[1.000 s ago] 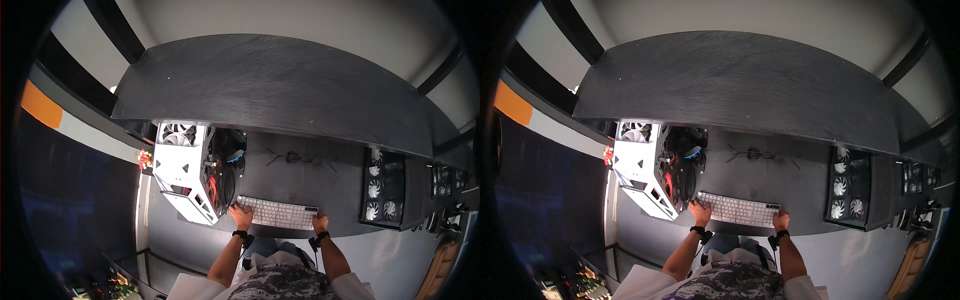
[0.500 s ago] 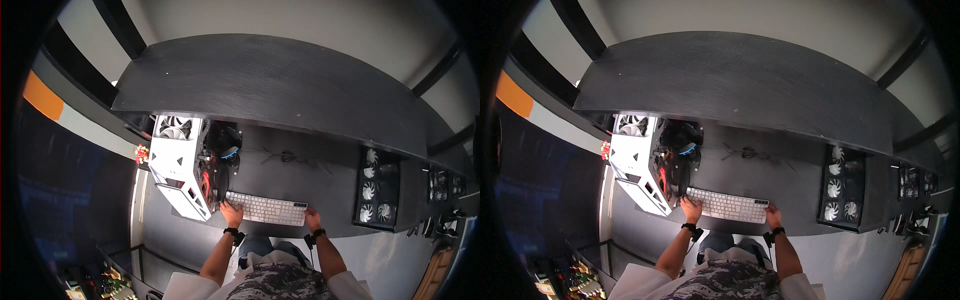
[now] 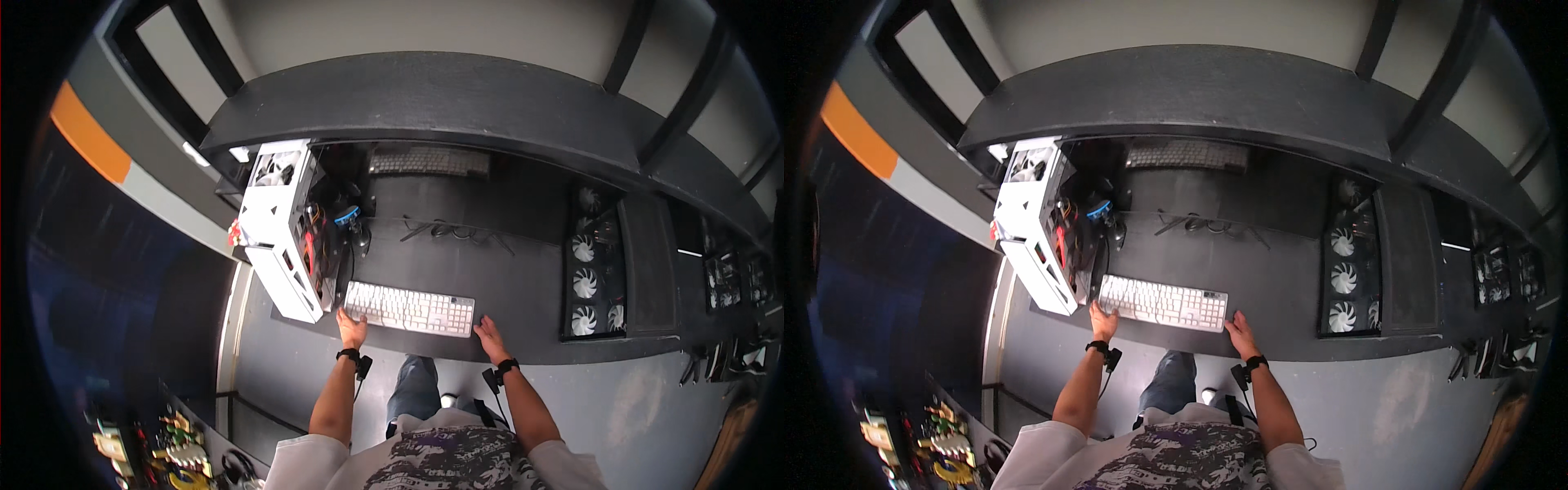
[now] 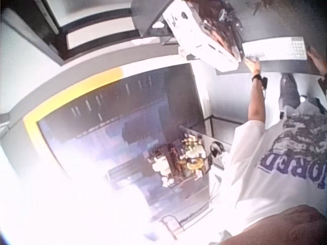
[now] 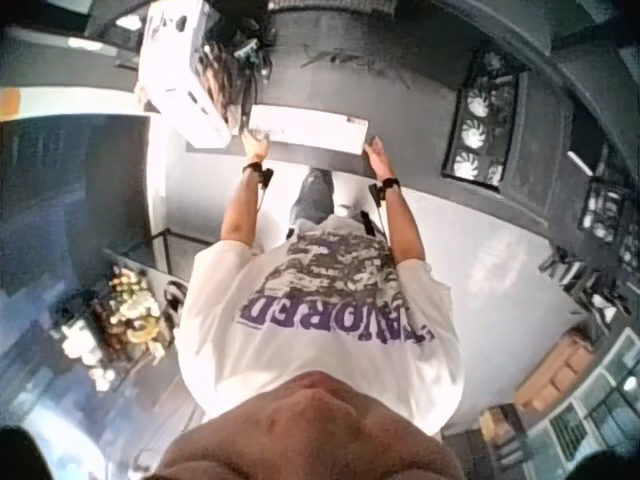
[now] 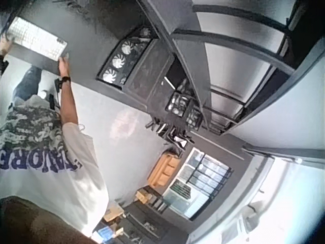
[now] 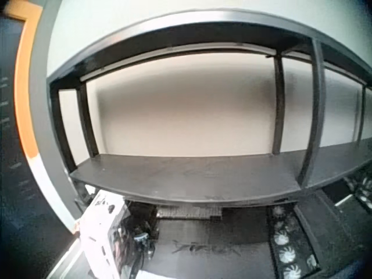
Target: Set up computer peripherals including a keyboard, mouse, and mousepad on a workbench.
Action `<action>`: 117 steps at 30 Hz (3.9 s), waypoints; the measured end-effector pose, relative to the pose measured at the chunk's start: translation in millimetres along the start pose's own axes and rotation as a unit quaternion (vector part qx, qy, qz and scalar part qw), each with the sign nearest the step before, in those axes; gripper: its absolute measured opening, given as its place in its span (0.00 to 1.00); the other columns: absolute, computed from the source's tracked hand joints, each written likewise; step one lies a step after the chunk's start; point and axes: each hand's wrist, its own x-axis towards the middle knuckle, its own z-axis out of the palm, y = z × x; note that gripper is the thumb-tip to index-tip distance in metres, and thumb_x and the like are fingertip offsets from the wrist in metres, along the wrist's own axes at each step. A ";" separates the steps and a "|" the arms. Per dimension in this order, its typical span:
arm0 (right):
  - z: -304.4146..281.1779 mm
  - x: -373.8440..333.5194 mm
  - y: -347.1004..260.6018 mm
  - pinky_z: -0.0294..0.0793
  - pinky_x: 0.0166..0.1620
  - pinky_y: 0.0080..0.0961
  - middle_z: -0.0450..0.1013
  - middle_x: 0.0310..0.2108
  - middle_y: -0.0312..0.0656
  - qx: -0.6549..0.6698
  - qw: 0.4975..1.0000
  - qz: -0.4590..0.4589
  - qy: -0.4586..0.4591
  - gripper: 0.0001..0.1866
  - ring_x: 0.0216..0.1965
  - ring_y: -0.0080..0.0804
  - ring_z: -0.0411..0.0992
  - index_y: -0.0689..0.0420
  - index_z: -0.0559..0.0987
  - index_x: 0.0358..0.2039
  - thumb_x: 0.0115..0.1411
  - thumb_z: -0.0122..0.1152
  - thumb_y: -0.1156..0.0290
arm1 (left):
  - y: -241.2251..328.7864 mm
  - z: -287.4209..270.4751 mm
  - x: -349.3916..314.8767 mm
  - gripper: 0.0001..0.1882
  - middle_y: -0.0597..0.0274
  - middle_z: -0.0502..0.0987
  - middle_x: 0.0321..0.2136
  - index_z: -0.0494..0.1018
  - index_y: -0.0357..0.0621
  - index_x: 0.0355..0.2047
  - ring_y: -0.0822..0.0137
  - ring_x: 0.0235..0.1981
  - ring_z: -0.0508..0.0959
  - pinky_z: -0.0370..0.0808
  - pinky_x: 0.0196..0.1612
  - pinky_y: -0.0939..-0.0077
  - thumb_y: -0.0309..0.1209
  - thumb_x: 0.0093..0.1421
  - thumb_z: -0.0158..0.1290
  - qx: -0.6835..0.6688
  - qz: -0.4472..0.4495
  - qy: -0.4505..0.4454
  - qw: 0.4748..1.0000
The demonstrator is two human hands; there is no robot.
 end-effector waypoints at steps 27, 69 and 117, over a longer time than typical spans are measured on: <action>-232.7 49.6 142.7 0.80 0.34 0.26 0.81 0.22 0.32 -0.521 0.656 -0.223 -0.499 0.12 0.26 0.29 0.79 0.46 0.86 0.20 0.41 0.76 0.54 | 12.4 12.6 -784.5 0.15 0.48 0.79 0.41 0.69 0.31 0.50 0.60 0.42 0.81 0.78 0.50 0.67 0.26 0.64 0.51 -0.584 -0.576 0.305 0.484; 192.5 -337.0 287.1 0.82 0.32 0.24 0.80 0.28 0.43 -0.595 0.517 0.025 -0.615 0.09 0.27 0.27 0.80 0.64 0.83 0.34 0.61 0.55 0.75 | 65.5 82.4 -1073.6 0.11 0.57 0.80 0.30 0.73 0.37 0.40 0.64 0.29 0.82 0.82 0.36 0.71 0.19 0.56 0.58 -0.512 -0.678 0.491 0.194; 325.5 -574.2 323.9 0.74 0.47 0.28 0.77 0.40 0.44 -0.236 0.965 0.074 -0.081 0.23 0.42 0.32 0.75 0.64 0.74 0.52 0.58 0.62 0.66 | -518.5 -360.3 -382.9 0.39 0.35 0.66 0.55 0.57 0.27 0.61 0.40 0.57 0.65 0.63 0.62 0.55 0.36 0.55 0.60 -0.061 -0.008 -0.127 0.990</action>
